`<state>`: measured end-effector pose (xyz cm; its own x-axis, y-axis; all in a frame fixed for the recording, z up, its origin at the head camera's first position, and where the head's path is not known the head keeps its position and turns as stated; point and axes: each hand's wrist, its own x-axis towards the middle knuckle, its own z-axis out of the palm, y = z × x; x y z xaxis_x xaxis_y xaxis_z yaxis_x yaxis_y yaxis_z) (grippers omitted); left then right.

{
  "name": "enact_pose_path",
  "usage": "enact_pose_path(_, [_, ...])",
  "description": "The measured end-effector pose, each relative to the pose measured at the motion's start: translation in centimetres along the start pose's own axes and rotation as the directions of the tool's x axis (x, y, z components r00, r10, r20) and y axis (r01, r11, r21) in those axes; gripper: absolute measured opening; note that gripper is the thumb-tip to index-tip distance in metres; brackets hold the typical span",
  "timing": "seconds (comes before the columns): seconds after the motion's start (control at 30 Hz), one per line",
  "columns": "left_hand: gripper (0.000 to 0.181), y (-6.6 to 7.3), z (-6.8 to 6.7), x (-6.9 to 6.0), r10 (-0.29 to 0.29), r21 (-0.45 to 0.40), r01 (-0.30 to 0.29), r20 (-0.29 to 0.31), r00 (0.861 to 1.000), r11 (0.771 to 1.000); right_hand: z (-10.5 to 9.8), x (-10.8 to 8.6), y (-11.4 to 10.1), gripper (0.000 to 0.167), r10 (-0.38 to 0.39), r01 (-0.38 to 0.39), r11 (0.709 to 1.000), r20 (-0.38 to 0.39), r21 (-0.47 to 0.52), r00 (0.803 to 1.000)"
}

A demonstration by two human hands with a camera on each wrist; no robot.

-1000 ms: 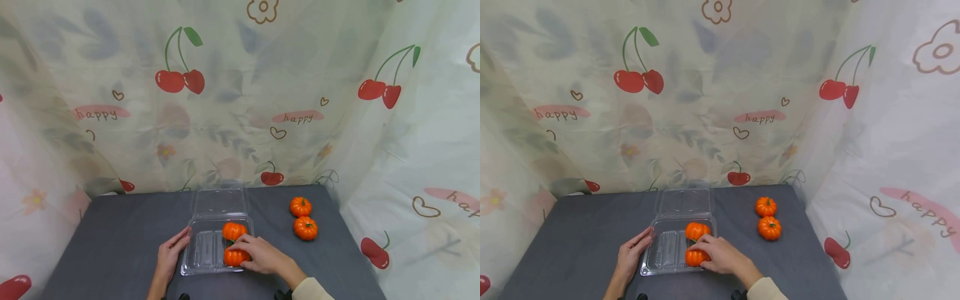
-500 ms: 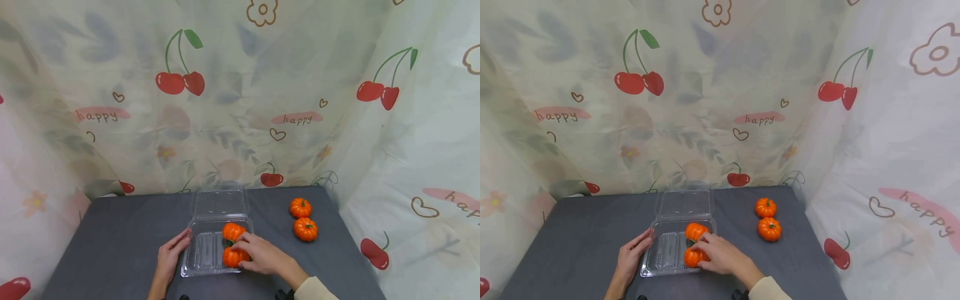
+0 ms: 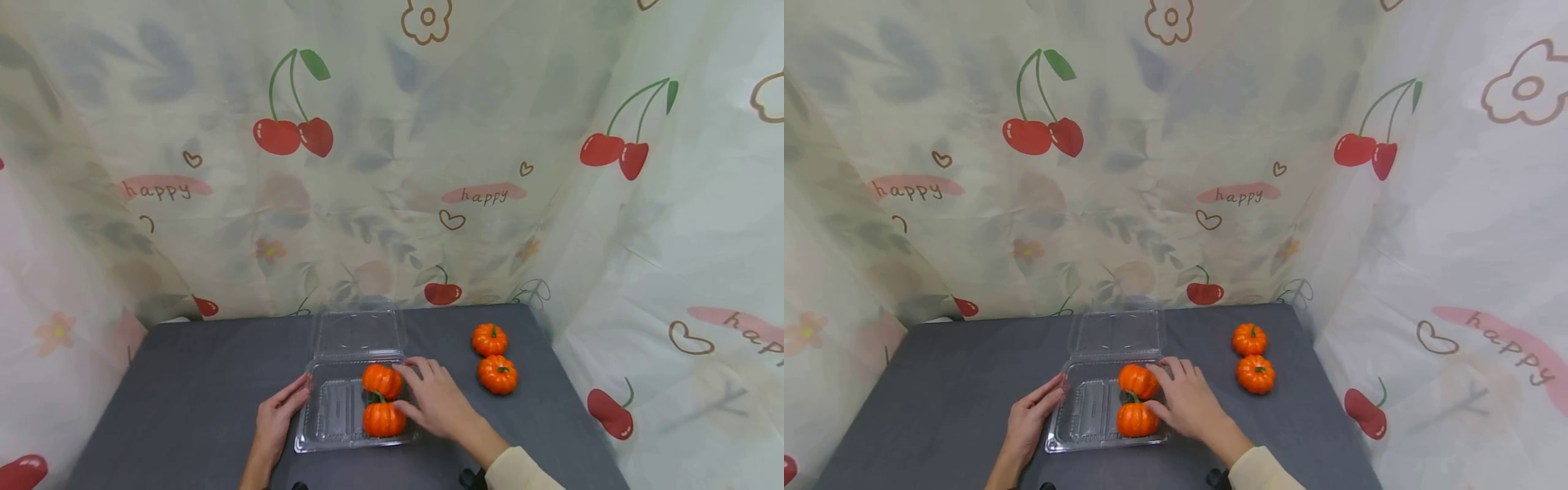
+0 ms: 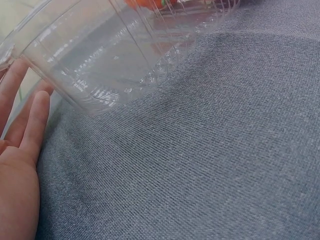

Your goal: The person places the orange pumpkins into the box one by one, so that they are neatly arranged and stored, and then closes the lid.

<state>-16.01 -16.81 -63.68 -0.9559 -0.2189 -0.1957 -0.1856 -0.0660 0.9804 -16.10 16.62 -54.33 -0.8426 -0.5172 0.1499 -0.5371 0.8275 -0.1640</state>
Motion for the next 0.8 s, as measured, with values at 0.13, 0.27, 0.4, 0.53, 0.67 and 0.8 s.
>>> enact_pose_path(0.13, [0.053,0.1,0.0,0.0,-0.003,0.006,0.003,0.002,1.0,1.0,0.8,-0.1,1.1,0.07,0.099,-0.1,0.994,-0.025,-0.049,0.995])
enact_pose_path(0.27, [0.053,0.1,0.0,0.0,-0.001,-0.004,0.001,0.009,1.0,1.0,0.9,-0.2,2.0,0.073,0.188,-0.19,0.979,-0.031,-0.076,0.982])
enact_pose_path(0.4, [0.054,0.1,0.0,0.1,0.007,-0.03,-0.007,0.014,1.0,1.0,1.0,-0.2,3.1,0.075,0.233,-0.238,0.966,-0.06,-0.102,0.971])
enact_pose_path(0.53, [0.053,-0.1,0.0,0.2,0.03,-0.041,-0.029,0.02,0.999,0.999,1.0,-0.5,4.3,0.08,0.267,-0.275,0.955,-0.081,-0.114,0.96])
enact_pose_path(0.67, [0.051,-0.3,0.0,0.2,0.047,-0.044,-0.047,0.016,0.999,0.998,1.0,-0.8,5.4,0.086,0.299,-0.307,0.945,-0.085,-0.11,0.951])
enact_pose_path(0.8, [0.051,-0.3,0.0,0.2,0.031,-0.042,-0.03,0.019,0.999,0.999,1.1,-1.1,6.4,0.09,0.323,-0.332,0.94,-0.106,-0.08,0.94])
